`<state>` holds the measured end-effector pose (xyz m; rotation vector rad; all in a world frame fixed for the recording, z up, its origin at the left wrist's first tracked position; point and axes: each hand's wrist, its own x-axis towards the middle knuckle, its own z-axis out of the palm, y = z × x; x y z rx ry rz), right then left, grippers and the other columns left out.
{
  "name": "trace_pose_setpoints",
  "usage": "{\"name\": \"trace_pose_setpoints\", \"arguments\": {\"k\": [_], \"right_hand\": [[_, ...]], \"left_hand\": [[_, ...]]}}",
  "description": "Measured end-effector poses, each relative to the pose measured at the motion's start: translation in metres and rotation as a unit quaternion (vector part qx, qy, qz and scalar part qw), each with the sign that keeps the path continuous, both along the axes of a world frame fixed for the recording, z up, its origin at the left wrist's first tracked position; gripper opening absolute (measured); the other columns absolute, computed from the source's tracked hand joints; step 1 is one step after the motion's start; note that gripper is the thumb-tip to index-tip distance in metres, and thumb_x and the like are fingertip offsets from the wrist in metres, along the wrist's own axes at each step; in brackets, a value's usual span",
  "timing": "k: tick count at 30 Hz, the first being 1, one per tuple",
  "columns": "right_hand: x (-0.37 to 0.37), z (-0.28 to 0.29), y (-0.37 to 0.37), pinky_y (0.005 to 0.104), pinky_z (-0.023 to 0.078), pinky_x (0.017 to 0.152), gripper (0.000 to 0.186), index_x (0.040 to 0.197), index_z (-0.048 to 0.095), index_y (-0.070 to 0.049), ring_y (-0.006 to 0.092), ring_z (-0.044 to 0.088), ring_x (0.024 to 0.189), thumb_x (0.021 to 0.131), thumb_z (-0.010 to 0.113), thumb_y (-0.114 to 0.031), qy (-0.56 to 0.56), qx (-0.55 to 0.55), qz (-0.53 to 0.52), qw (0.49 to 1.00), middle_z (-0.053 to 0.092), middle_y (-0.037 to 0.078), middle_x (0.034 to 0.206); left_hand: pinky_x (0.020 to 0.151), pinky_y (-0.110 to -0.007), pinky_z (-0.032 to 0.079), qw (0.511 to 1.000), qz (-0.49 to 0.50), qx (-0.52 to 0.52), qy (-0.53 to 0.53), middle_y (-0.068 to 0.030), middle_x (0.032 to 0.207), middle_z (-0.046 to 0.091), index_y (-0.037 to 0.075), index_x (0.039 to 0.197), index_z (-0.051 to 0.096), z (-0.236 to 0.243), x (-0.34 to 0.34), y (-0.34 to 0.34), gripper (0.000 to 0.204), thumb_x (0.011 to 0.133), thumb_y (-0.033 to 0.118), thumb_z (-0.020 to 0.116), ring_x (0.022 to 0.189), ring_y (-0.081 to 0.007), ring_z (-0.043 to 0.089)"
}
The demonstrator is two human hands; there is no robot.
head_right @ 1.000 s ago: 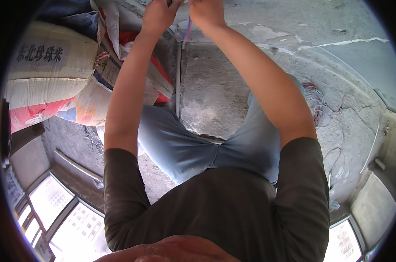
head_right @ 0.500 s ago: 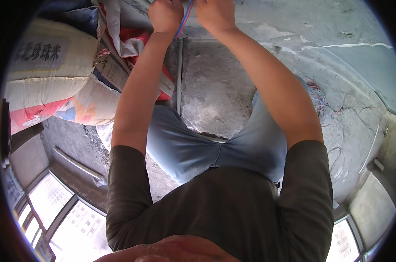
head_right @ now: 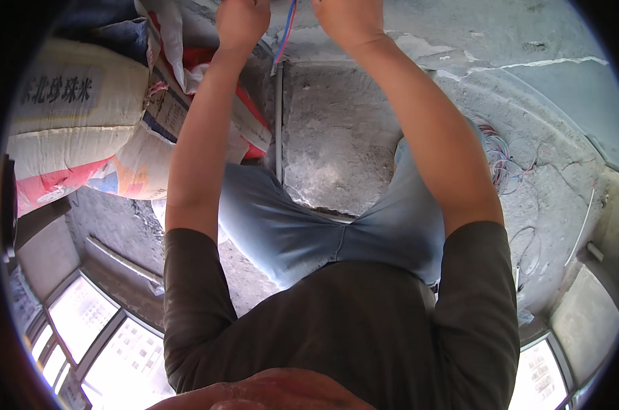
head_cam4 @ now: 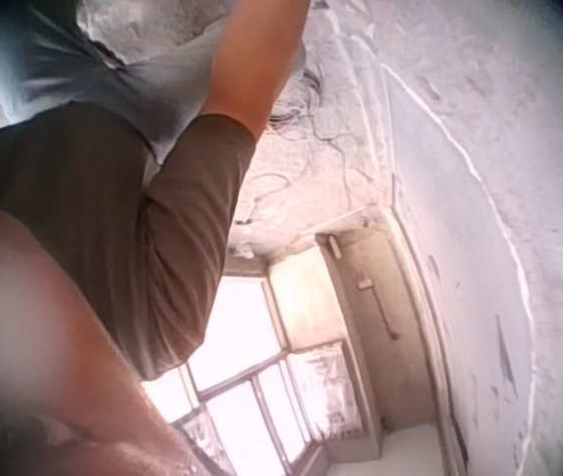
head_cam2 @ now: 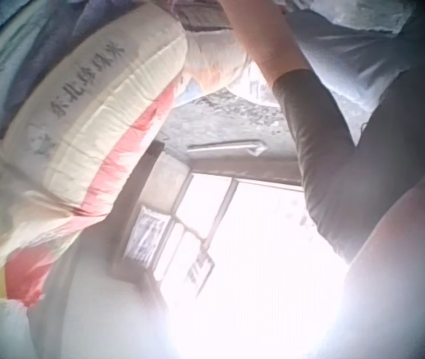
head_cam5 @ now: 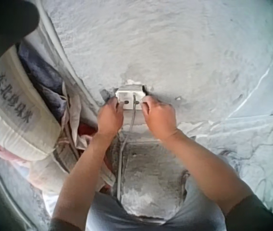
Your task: Connecting and installing electrical wires into a wall-mounted outlet box.
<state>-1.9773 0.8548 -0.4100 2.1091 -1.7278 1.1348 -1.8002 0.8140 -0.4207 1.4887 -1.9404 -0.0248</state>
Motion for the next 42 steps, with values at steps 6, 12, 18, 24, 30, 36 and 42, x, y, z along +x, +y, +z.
{"name": "trace_pose_setpoints", "arguments": {"k": [6, 12, 18, 24, 30, 36, 42], "right_hand": [[0.01, 0.001, 0.005, 0.0455, 0.053, 0.066, 0.015, 0.098, 0.063, -0.005, 0.0373, 0.066, 0.073, 0.086, 0.063, -0.014, -0.108, 0.005, -0.002, 0.994, 0.068, 0.018, 0.081], [0.009, -0.007, 0.006, 0.0453, 0.052, 0.081, 0.03, 0.116, 0.059, 0.0, 0.0392, 0.064, 0.092, 0.088, 0.059, -0.01, -0.193, -0.032, 0.065, 0.979, 0.067, 0.023, 0.099], [0.019, -0.009, 0.018, 0.0464, 0.049, 0.089, 0.042, 0.129, 0.05, 0.005, 0.0433, 0.059, 0.104, 0.087, 0.051, 0.0, -0.222, 0.031, 0.098, 0.97, 0.06, 0.029, 0.115], [0.021, -0.007, 0.022, 0.0457, 0.045, 0.097, 0.048, 0.132, 0.046, 0.008, 0.0451, 0.053, 0.114, 0.084, 0.049, 0.004, -0.171, 0.026, 0.103, 0.979, 0.053, 0.03, 0.124], [0.019, -0.007, 0.023, 0.0449, 0.043, 0.099, 0.052, 0.134, 0.042, 0.011, 0.0447, 0.05, 0.118, 0.084, 0.051, 0.002, -0.117, 0.035, 0.084, 0.989, 0.05, 0.03, 0.126], [0.022, -0.003, 0.028, 0.0469, 0.049, 0.087, 0.038, 0.124, 0.054, 0.002, 0.0404, 0.061, 0.102, 0.087, 0.054, -0.008, -0.208, 0.059, 0.05, 0.975, 0.064, 0.025, 0.105], [0.027, -0.001, 0.03, 0.0276, 0.047, 0.071, 0.033, 0.111, 0.067, -0.004, 0.012, 0.061, 0.079, 0.096, 0.058, -0.032, -0.492, 0.469, 0.248, 0.691, 0.07, 0.003, 0.101]], "left_hand": [[0.066, -0.053, 0.047, 0.997, 0.056, -0.027, 0.045, -0.0246, 0.084, 0.064, 0.002, 0.088, 0.059, -0.013, -0.009, -0.002, 0.025, 0.093, 0.026, 0.057, 0.078, -0.0464, 0.061], [0.063, -0.053, 0.047, 0.992, 0.063, -0.081, 0.068, -0.0234, 0.081, 0.063, 0.003, 0.083, 0.057, -0.016, -0.02, 0.003, 0.027, 0.093, 0.027, 0.057, 0.075, -0.046, 0.06], [0.06, -0.052, 0.047, 0.994, 0.066, -0.072, 0.051, -0.0227, 0.078, 0.063, 0.004, 0.08, 0.058, -0.012, -0.016, 0.004, 0.027, 0.094, 0.027, 0.056, 0.071, -0.0452, 0.061], [0.06, -0.051, 0.05, 0.998, 0.034, -0.045, -0.023, -0.0239, 0.074, 0.064, 0.002, 0.08, 0.06, -0.011, -0.005, -0.007, 0.028, 0.094, 0.026, 0.055, 0.068, -0.0444, 0.063], [0.061, -0.051, 0.051, 0.998, 0.009, -0.032, -0.053, -0.0243, 0.073, 0.064, 0.001, 0.08, 0.062, -0.011, 0.0, -0.009, 0.029, 0.095, 0.025, 0.054, 0.068, -0.0436, 0.064], [0.061, -0.052, 0.05, 0.997, 0.031, -0.042, -0.062, -0.0246, 0.072, 0.063, 0.002, 0.075, 0.062, -0.01, -0.002, -0.004, 0.032, 0.094, 0.027, 0.055, 0.068, -0.0436, 0.063], [0.061, -0.052, 0.049, 0.999, 0.01, -0.032, -0.02, -0.0244, 0.07, 0.062, 0.002, 0.075, 0.063, -0.009, 0.0, -0.008, 0.035, 0.092, 0.032, 0.058, 0.068, -0.0452, 0.062]]}}
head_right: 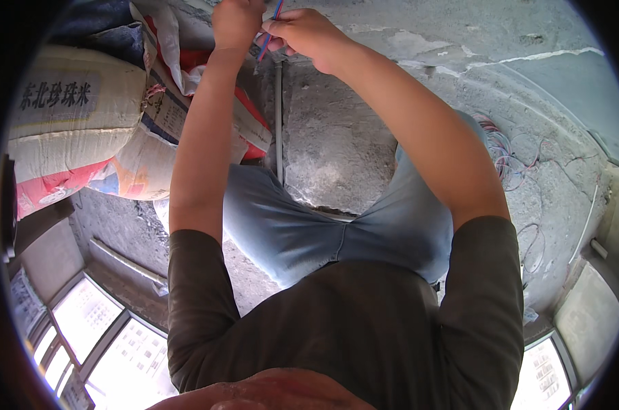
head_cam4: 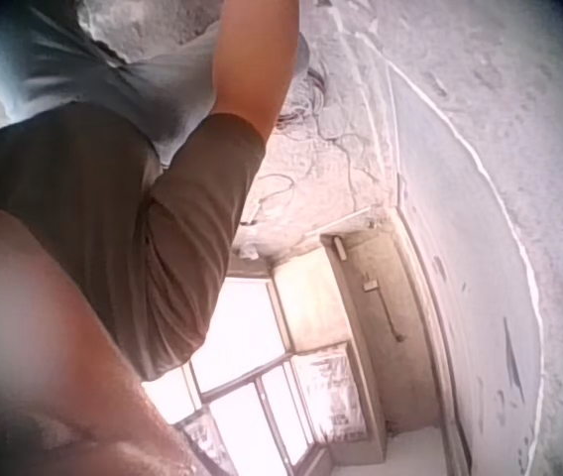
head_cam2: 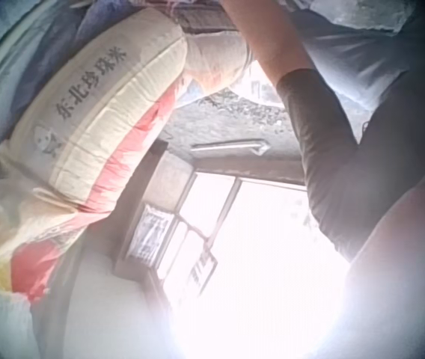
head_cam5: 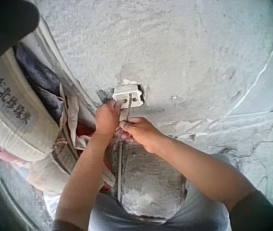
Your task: Connecting and installing electrical wires into a wall-mounted outlet box.
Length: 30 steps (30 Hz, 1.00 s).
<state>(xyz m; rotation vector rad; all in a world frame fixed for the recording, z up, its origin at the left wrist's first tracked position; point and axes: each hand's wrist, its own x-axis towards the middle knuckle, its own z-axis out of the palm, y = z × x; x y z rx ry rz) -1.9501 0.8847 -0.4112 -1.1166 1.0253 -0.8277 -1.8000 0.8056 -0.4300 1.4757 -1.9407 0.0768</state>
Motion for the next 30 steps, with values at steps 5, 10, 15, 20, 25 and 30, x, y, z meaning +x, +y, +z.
{"name": "trace_pose_setpoints", "arguments": {"k": [5, 10, 15, 20, 25, 30], "right_hand": [[0.0, 0.023, 0.005, 0.0272, 0.047, 0.067, 0.028, 0.106, 0.066, -0.003, 0.0119, 0.06, 0.076, 0.096, 0.057, -0.027, 0.195, -0.091, -0.012, 0.977, 0.07, 0.005, 0.098], [-0.004, 0.033, -0.008, 0.0478, 0.052, 0.077, 0.026, 0.108, 0.064, -0.003, 0.0376, 0.067, 0.087, 0.089, 0.059, -0.02, 0.481, -0.324, -0.044, 0.813, 0.069, 0.019, 0.087], [-0.005, 0.019, -0.024, 0.0469, 0.053, 0.074, 0.027, 0.088, 0.071, -0.005, 0.0358, 0.068, 0.084, 0.089, 0.062, -0.03, 0.526, -0.284, -0.12, 0.793, 0.07, 0.019, 0.084], [0.003, 0.031, -0.028, 0.0462, 0.054, 0.076, 0.032, 0.085, 0.071, -0.002, 0.0369, 0.068, 0.085, 0.088, 0.064, -0.033, 0.551, -0.248, -0.121, 0.787, 0.069, 0.02, 0.084], [0.005, 0.031, -0.038, 0.0467, 0.054, 0.073, 0.035, 0.083, 0.07, 0.001, 0.0396, 0.068, 0.079, 0.087, 0.065, -0.033, 0.537, -0.255, -0.13, 0.793, 0.069, 0.023, 0.083], [-0.014, -0.006, -0.061, 0.036, 0.037, 0.037, 0.022, 0.075, 0.065, -0.003, 0.0212, 0.051, 0.043, 0.088, 0.06, -0.02, 0.08, 0.06, -0.173, 0.98, 0.061, 0.009, 0.064]], "left_hand": [[0.062, -0.052, 0.049, 1.0, -0.015, -0.005, -0.006, -0.024, 0.072, 0.063, 0.002, 0.076, 0.064, 0.0, 0.01, -0.006, 0.035, 0.092, 0.033, 0.059, 0.069, -0.0456, 0.062], [0.068, -0.052, 0.049, 0.999, -0.016, 0.036, -0.003, -0.0245, 0.079, 0.064, 0.001, 0.08, 0.065, 0.011, 0.008, -0.003, 0.033, 0.092, 0.031, 0.057, 0.077, -0.0446, 0.062], [0.07, -0.051, 0.049, 0.98, -0.118, 0.083, 0.135, -0.0253, 0.08, 0.064, 0.0, 0.083, 0.065, 0.022, 0.004, 0.004, 0.033, 0.093, 0.03, 0.054, 0.079, -0.0453, 0.062], [0.067, -0.051, 0.047, 0.926, -0.261, 0.116, 0.245, -0.026, 0.079, 0.063, -0.001, 0.084, 0.064, 0.05, 0.018, 0.019, 0.036, 0.093, 0.033, 0.056, 0.078, -0.0461, 0.061], [0.063, -0.051, 0.047, 0.991, -0.021, 0.131, 0.03, -0.0271, 0.074, 0.061, -0.002, 0.077, 0.064, 0.032, 0.003, 0.006, 0.043, 0.091, 0.039, 0.06, 0.074, -0.0454, 0.061], [0.064, -0.051, 0.047, 0.997, -0.01, 0.077, 0.018, -0.0262, 0.074, 0.062, -0.001, 0.073, 0.064, 0.019, 0.0, 0.003, 0.046, 0.088, 0.042, 0.064, 0.072, -0.0447, 0.062]]}}
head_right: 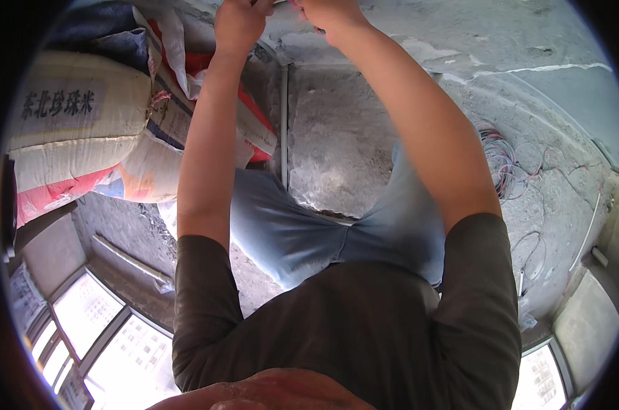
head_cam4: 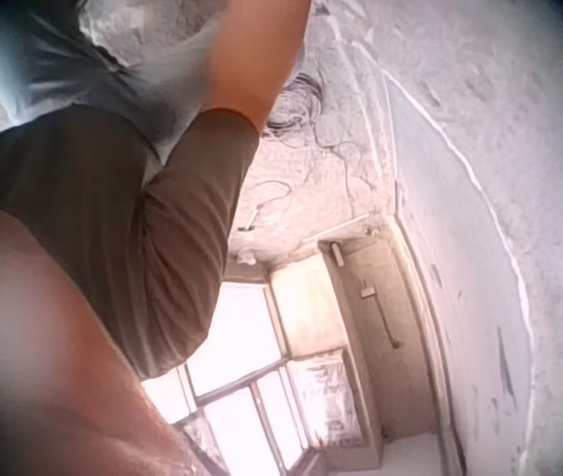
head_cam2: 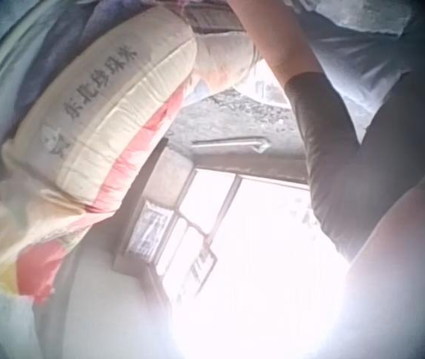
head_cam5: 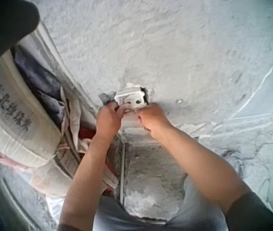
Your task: Connecting and installing electrical wires into a wall-mounted outlet box.
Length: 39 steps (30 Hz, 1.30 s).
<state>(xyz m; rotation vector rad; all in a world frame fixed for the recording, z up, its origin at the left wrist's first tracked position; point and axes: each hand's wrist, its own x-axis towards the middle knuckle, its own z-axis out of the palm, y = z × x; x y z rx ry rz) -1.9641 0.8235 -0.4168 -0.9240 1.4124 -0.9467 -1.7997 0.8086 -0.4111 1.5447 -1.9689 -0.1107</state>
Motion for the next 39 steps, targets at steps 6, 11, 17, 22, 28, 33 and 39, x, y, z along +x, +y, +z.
{"name": "trace_pose_setpoints", "arguments": {"k": [6, 11, 17, 22, 28, 33, 39], "right_hand": [[0.019, -0.007, 0.02, 0.0274, 0.033, 0.039, 0.014, 0.085, 0.063, -0.006, 0.0133, 0.048, 0.048, 0.091, 0.058, -0.018, -0.223, -0.03, -0.059, 0.973, 0.056, 0.003, 0.065], [0.01, 0.019, 0.043, 0.0252, 0.047, 0.063, 0.027, 0.118, 0.057, -0.002, 0.0137, 0.062, 0.079, 0.097, 0.05, -0.016, -0.36, 0.101, 0.039, 0.927, 0.067, 0.016, 0.104], [0.008, 0.027, 0.026, 0.0211, 0.039, 0.05, 0.018, 0.091, 0.063, -0.009, 0.007, 0.052, 0.064, 0.098, 0.055, -0.024, -0.386, 0.038, 0.022, 0.921, 0.063, 0.0, 0.077], [0.038, 0.03, 0.017, 0.0226, 0.037, 0.046, 0.017, 0.084, 0.062, -0.012, 0.0068, 0.048, 0.054, 0.094, 0.065, -0.024, -0.293, -0.013, -0.071, 0.954, 0.06, -0.001, 0.071], [0.039, 0.024, 0.008, 0.0249, 0.044, 0.05, 0.013, 0.085, 0.06, -0.009, 0.0109, 0.052, 0.058, 0.096, 0.062, -0.017, -0.456, -0.002, -0.108, 0.883, 0.059, 0.001, 0.07], [0.04, 0.022, 0.008, 0.0259, 0.048, 0.061, 0.011, 0.086, 0.061, -0.008, 0.0146, 0.058, 0.067, 0.096, 0.058, -0.011, -0.515, -0.046, -0.099, 0.85, 0.062, 0.003, 0.075], [0.04, 0.017, 0.012, 0.0271, 0.044, 0.057, 0.014, 0.083, 0.06, -0.012, 0.0136, 0.054, 0.064, 0.096, 0.06, -0.017, -0.473, -0.033, -0.118, 0.872, 0.059, 0.001, 0.071]], "left_hand": [[0.065, -0.051, 0.049, 0.999, 0.048, -0.017, 0.001, -0.0268, 0.074, 0.063, -0.002, 0.072, 0.066, -0.005, -0.006, -0.003, 0.049, 0.086, 0.045, 0.065, 0.073, -0.045, 0.063], [0.065, -0.051, 0.05, 0.995, 0.098, 0.022, -0.013, -0.0275, 0.075, 0.064, -0.003, 0.073, 0.067, 0.001, -0.007, -0.005, 0.051, 0.085, 0.046, 0.066, 0.075, -0.0448, 0.064], [0.067, -0.052, 0.05, 0.997, 0.072, 0.033, -0.014, -0.0273, 0.077, 0.065, -0.002, 0.076, 0.066, -0.003, -0.012, -0.006, 0.047, 0.087, 0.043, 0.063, 0.078, -0.0457, 0.065], [0.069, -0.053, 0.05, 0.999, 0.042, 0.015, -0.002, -0.0281, 0.082, 0.065, -0.002, 0.085, 0.065, -0.017, 0.002, -0.014, 0.034, 0.089, 0.032, 0.061, 0.081, -0.0455, 0.064], [0.067, -0.049, 0.05, 0.926, -0.151, -0.011, 0.345, -0.023, 0.081, 0.066, 0.0, 0.088, 0.062, 0.049, -0.006, 0.046, 0.022, 0.087, 0.022, 0.063, 0.079, -0.0435, 0.065], [0.076, -0.036, 0.051, 0.966, -0.053, -0.197, 0.158, -0.0202, 0.093, 0.068, -0.001, 0.104, 0.067, 0.052, -0.022, 0.054, 0.018, 0.09, 0.009, 0.062, 0.085, -0.0345, 0.066], [0.058, -0.025, 0.047, 0.864, 0.012, 0.101, 0.492, -0.0045, 0.079, 0.068, -0.001, 0.097, 0.071, 0.032, -0.039, 0.04, 0.017, 0.091, 0.013, 0.065, 0.067, -0.0111, 0.06]]}}
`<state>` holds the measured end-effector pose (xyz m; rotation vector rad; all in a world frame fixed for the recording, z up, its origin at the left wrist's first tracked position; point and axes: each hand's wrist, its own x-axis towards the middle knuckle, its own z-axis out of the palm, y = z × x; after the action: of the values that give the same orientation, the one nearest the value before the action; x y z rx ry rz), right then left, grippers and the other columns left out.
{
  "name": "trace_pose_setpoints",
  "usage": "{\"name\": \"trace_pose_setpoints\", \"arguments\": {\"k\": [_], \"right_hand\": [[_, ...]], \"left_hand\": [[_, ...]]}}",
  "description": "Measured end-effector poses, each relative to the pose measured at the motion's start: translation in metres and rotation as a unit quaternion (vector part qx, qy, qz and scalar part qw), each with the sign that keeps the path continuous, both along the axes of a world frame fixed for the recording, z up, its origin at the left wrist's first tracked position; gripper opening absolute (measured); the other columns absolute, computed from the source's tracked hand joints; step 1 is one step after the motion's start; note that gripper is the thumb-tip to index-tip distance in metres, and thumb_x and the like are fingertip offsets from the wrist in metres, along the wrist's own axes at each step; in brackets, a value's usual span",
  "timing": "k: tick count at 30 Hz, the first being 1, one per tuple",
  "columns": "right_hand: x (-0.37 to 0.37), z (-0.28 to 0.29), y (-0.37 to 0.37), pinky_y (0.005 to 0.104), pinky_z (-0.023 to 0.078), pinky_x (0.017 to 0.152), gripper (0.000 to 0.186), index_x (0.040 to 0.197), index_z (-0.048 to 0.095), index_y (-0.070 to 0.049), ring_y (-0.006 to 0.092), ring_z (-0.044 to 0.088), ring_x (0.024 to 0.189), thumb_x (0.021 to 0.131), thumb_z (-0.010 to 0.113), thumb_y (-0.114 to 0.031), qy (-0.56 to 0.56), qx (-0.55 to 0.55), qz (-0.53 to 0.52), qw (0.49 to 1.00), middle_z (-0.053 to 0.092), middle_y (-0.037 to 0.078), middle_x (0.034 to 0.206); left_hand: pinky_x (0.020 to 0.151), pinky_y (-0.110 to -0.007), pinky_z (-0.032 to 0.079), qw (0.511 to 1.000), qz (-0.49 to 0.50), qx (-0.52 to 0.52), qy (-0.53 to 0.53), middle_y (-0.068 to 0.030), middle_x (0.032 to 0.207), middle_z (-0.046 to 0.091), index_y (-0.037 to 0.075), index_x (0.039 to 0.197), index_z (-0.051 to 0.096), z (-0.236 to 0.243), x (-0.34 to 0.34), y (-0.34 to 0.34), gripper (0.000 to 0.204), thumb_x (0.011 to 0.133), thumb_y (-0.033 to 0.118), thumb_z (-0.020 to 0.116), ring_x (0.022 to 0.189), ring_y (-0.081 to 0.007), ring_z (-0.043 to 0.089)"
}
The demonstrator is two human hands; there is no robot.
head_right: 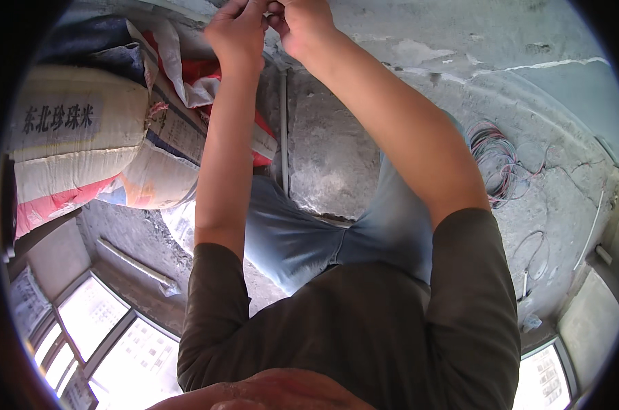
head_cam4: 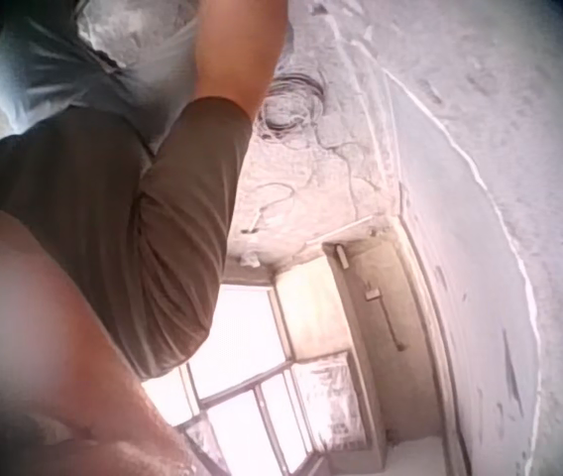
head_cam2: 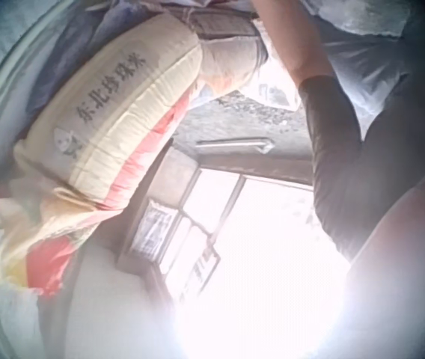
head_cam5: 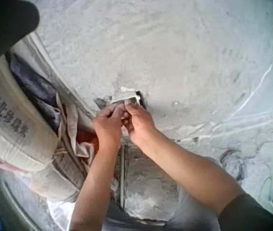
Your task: Connecting and installing electrical wires into a wall-mounted outlet box.
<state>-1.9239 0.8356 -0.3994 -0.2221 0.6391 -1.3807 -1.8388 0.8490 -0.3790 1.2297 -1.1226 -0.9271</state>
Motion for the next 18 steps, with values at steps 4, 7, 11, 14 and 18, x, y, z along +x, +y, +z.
{"name": "trace_pose_setpoints", "arguments": {"k": [4, 7, 11, 14, 18], "right_hand": [[-0.002, 0.008, 0.005, 0.0275, 0.041, 0.054, 0.016, 0.081, 0.06, -0.013, 0.013, 0.052, 0.061, 0.095, 0.061, -0.02, 0.028, 0.045, 0.004, 0.999, 0.057, 0.0, 0.069], [-0.003, 0.002, -0.002, 0.0286, 0.039, 0.049, 0.016, 0.08, 0.059, -0.013, 0.0132, 0.049, 0.055, 0.095, 0.06, -0.018, 0.013, 0.06, 0.01, 0.998, 0.056, -0.001, 0.066], [-0.007, -0.014, -0.008, 0.028, 0.04, 0.049, 0.016, 0.08, 0.059, -0.013, 0.0133, 0.05, 0.056, 0.095, 0.059, -0.017, 0.033, 0.057, 0.001, 0.998, 0.056, 0.0, 0.066], [-0.01, -0.021, -0.007, 0.0272, 0.042, 0.05, 0.016, 0.08, 0.059, -0.013, 0.0133, 0.051, 0.056, 0.095, 0.058, -0.017, 0.006, -0.03, 0.007, 1.0, 0.056, 0.0, 0.066], [-0.011, -0.007, 0.003, 0.0264, 0.046, 0.054, 0.014, 0.085, 0.061, -0.009, 0.0136, 0.057, 0.061, 0.096, 0.056, -0.015, -0.005, 0.076, -0.007, 0.997, 0.062, 0.002, 0.072]], "left_hand": [[0.049, -0.02, 0.039, 0.992, 0.017, 0.066, 0.108, 0.0003, 0.071, 0.064, 0.001, 0.091, 0.072, -0.004, -0.008, 0.002, 0.014, 0.092, 0.014, 0.065, 0.057, -0.006, 0.054], [0.047, -0.021, 0.035, 0.987, -0.026, 0.069, 0.144, 0.0022, 0.068, 0.061, 0.004, 0.084, 0.07, -0.001, -0.008, 0.001, 0.015, 0.093, 0.013, 0.062, 0.054, -0.0049, 0.049], [0.047, -0.02, 0.036, 0.99, -0.045, 0.082, 0.103, 0.0017, 0.067, 0.061, 0.005, 0.086, 0.07, 0.0, -0.01, 0.001, 0.015, 0.094, 0.013, 0.06, 0.052, -0.0056, 0.049], [0.046, -0.021, 0.036, 0.993, -0.025, 0.071, 0.085, 0.0015, 0.066, 0.06, 0.007, 0.081, 0.068, -0.007, -0.011, -0.003, 0.018, 0.095, 0.014, 0.058, 0.052, -0.0062, 0.05], [0.041, -0.023, 0.032, 0.978, -0.093, 0.071, 0.173, 0.0011, 0.062, 0.055, 0.008, 0.071, 0.06, -0.019, -0.004, -0.015, 0.025, 0.095, 0.014, 0.056, 0.047, -0.0074, 0.045]]}}
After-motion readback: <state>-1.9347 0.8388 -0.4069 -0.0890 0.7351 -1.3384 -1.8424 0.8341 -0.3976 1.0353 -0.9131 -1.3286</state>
